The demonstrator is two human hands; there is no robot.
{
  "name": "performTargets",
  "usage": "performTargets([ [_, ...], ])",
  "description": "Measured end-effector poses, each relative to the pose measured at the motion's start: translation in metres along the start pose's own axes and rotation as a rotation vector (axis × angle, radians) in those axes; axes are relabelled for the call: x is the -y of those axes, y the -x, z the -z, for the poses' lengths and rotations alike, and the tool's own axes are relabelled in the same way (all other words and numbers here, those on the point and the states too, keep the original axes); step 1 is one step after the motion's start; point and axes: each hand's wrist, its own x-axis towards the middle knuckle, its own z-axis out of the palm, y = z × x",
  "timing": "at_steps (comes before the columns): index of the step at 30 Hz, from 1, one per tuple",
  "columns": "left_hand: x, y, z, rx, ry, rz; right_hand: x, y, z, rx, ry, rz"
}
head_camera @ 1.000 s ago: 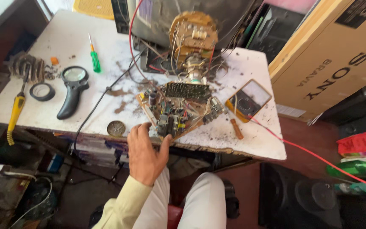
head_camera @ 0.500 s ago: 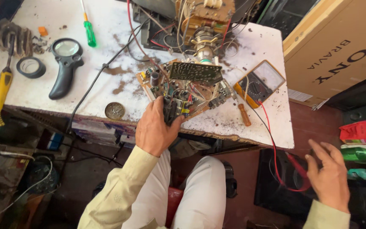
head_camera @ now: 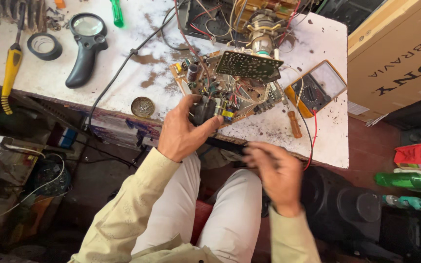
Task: The person tests a circuit board using a multimeter, touching probes to various points on the board. They then flip the board over and use a soldering iron to touch several solder joints on the back side.
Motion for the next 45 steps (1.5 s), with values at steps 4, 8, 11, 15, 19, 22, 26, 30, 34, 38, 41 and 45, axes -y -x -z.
performTargets([
  [4,0.002,0.009,-0.003,-0.125,-0.039,-0.183,-0.002,-0.023,-0.054,0.126,-0.353,-0.135],
  [8,0.011,0.014,0.002,-0.115,0.057,-0.09,-0.004,-0.036,-0.062,0.071,-0.569,-0.296],
  [11,0.018,0.011,0.009,-0.127,0.09,-0.184,-0.005,-0.042,-0.06,-0.102,-0.346,-0.142],
  [15,0.022,-0.002,0.01,-0.131,0.032,-0.305,0.01,-0.048,-0.057,-0.094,-0.281,0.007],
  [19,0.024,-0.014,0.012,-0.014,0.076,-0.165,0.035,-0.048,-0.07,-0.228,0.471,0.373],
  [22,0.031,-0.015,0.017,0.056,0.152,-0.101,0.051,-0.056,-0.077,-0.112,0.697,0.536],
  [26,0.045,-0.01,0.016,-0.017,0.213,-0.294,0.06,-0.075,-0.077,0.113,0.76,0.531],
  [30,0.06,-0.006,0.009,-0.091,0.138,-0.393,0.065,-0.092,-0.071,0.289,0.837,0.535],
  [34,0.068,-0.002,0.006,-0.093,0.123,-0.423,0.068,-0.102,-0.069,0.35,0.879,0.488],
  [38,0.071,0.003,0.006,-0.097,0.142,-0.435,0.066,-0.103,-0.073,0.316,0.858,0.373],
  [41,0.073,0.007,0.01,-0.108,0.161,-0.486,0.062,-0.101,-0.077,0.262,0.85,0.48],
  [45,0.078,0.014,0.017,-0.063,0.118,-0.302,0.053,-0.101,-0.084,0.182,0.855,0.555],
])
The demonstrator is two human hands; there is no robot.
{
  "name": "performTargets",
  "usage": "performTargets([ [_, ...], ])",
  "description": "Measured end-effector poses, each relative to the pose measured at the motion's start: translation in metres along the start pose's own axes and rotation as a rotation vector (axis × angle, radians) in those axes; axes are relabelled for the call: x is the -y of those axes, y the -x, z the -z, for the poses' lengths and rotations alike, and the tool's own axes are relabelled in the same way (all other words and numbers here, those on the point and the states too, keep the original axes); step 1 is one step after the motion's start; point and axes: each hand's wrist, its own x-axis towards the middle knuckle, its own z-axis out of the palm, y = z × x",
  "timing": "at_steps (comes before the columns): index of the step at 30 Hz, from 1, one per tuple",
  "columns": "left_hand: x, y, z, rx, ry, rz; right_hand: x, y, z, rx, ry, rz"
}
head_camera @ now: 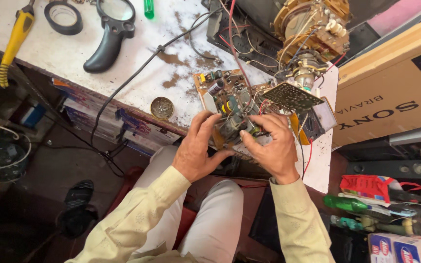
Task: The person tests a circuit board using a multimeter, touching probes to various points on the board. They then flip the board over and use a soldering iron to touch several solder joints on the back side.
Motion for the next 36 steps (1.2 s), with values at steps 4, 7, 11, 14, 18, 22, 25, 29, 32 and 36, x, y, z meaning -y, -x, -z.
performTargets([
  [4,0.003,-0.001,0.007,-0.053,-0.179,-0.096,-0.004,0.006,-0.009,-0.043,0.093,0.079],
  [7,0.005,-0.01,0.012,-0.014,-0.222,-0.119,-0.008,0.01,-0.015,-0.056,0.141,0.114],
  [11,0.002,-0.02,0.023,0.068,-0.275,-0.108,-0.015,0.016,-0.026,-0.121,0.144,0.148],
  [14,0.0,-0.027,0.033,0.135,-0.284,-0.102,-0.018,0.02,-0.039,-0.194,0.162,0.176],
  [18,0.003,-0.039,0.046,0.252,-0.331,-0.126,-0.019,0.023,-0.048,-0.23,0.158,0.183],
  [22,0.008,-0.043,0.049,0.269,-0.348,-0.148,-0.018,0.021,-0.04,-0.173,0.159,0.205],
  [25,0.009,-0.041,0.049,0.25,-0.356,-0.174,-0.012,0.02,-0.035,-0.136,0.158,0.18],
  [29,0.007,-0.04,0.048,0.244,-0.362,-0.164,0.0,0.016,-0.032,-0.088,0.213,0.105],
  [32,0.005,-0.041,0.048,0.232,-0.371,-0.172,0.011,0.01,-0.03,-0.046,0.205,-0.021],
  [36,0.004,-0.041,0.048,0.235,-0.374,-0.178,0.022,0.003,-0.025,0.018,0.239,-0.044],
])
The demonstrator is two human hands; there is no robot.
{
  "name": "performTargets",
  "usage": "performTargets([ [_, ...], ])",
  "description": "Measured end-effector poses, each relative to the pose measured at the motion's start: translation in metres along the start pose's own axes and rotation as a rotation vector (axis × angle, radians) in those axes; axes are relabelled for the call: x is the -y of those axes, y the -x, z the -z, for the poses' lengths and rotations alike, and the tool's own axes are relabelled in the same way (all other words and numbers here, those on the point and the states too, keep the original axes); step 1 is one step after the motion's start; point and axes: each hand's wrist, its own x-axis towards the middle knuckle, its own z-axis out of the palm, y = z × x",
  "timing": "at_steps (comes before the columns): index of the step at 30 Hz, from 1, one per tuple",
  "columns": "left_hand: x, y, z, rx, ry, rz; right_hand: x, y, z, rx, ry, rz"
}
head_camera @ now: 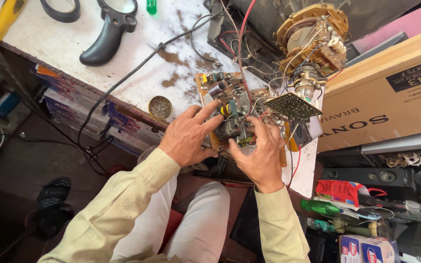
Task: The person tests a circuit board using a multimeter, touching probes to various points on the board. They then flip the board over and use a soldering iron to touch several solder joints on the back side.
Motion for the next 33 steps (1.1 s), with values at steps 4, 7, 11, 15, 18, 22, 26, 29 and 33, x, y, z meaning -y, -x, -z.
performTargets([
  [4,0.002,0.0,-0.001,0.003,-0.019,-0.001,0.0,-0.004,0.003,0.041,0.071,0.052],
  [7,0.005,0.001,0.0,0.006,-0.034,-0.01,-0.003,-0.005,-0.002,0.001,0.009,0.04],
  [11,0.007,0.001,0.001,0.017,-0.034,-0.008,-0.008,-0.002,-0.012,-0.119,-0.075,0.054],
  [15,0.008,0.0,0.002,0.018,-0.028,0.0,-0.012,0.003,-0.017,-0.174,-0.146,0.046],
  [18,0.008,-0.002,0.002,0.022,-0.024,-0.003,-0.01,0.007,-0.023,-0.227,-0.101,0.098],
  [22,0.009,-0.003,0.003,0.018,-0.012,0.005,-0.008,0.009,-0.029,-0.267,-0.076,0.081],
  [26,0.007,-0.004,0.002,-0.001,-0.009,-0.003,-0.012,0.009,-0.027,-0.247,-0.023,0.119],
  [29,0.006,-0.005,0.0,0.017,-0.004,0.015,-0.012,0.01,-0.024,-0.21,-0.021,0.101],
  [33,0.003,-0.006,-0.002,0.009,-0.015,0.005,-0.012,0.01,-0.014,-0.144,-0.012,0.104],
])
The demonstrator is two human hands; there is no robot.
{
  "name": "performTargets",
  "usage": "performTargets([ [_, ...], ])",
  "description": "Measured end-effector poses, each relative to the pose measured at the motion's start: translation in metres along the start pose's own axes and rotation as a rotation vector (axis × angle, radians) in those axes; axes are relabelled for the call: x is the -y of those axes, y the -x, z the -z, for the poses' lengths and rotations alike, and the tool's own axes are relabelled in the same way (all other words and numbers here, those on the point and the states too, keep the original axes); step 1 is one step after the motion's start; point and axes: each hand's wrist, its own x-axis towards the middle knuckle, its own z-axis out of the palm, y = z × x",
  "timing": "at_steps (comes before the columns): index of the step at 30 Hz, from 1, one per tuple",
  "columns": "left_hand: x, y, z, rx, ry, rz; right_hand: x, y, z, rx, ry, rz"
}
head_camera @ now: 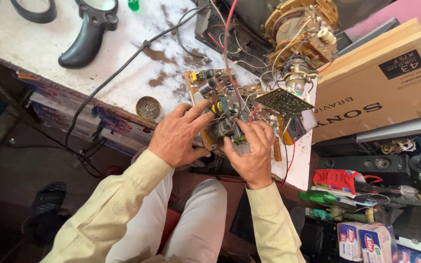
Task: The person tests a circuit board using a multimeter, touching probes to various points on the board. They then flip the board over and use a soldering iron to touch several solder joints on the back side.
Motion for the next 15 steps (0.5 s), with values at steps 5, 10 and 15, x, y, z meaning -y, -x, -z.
performTargets([
  [5,-0.005,0.0,-0.002,0.016,-0.012,0.009,-0.003,0.0,0.022,0.048,-0.122,0.034],
  [10,-0.008,-0.001,-0.005,0.018,-0.026,0.007,0.001,0.012,0.033,-0.187,-0.18,-0.111],
  [15,-0.011,-0.003,-0.006,0.017,-0.031,0.009,0.006,0.007,0.028,-0.121,-0.198,-0.247],
])
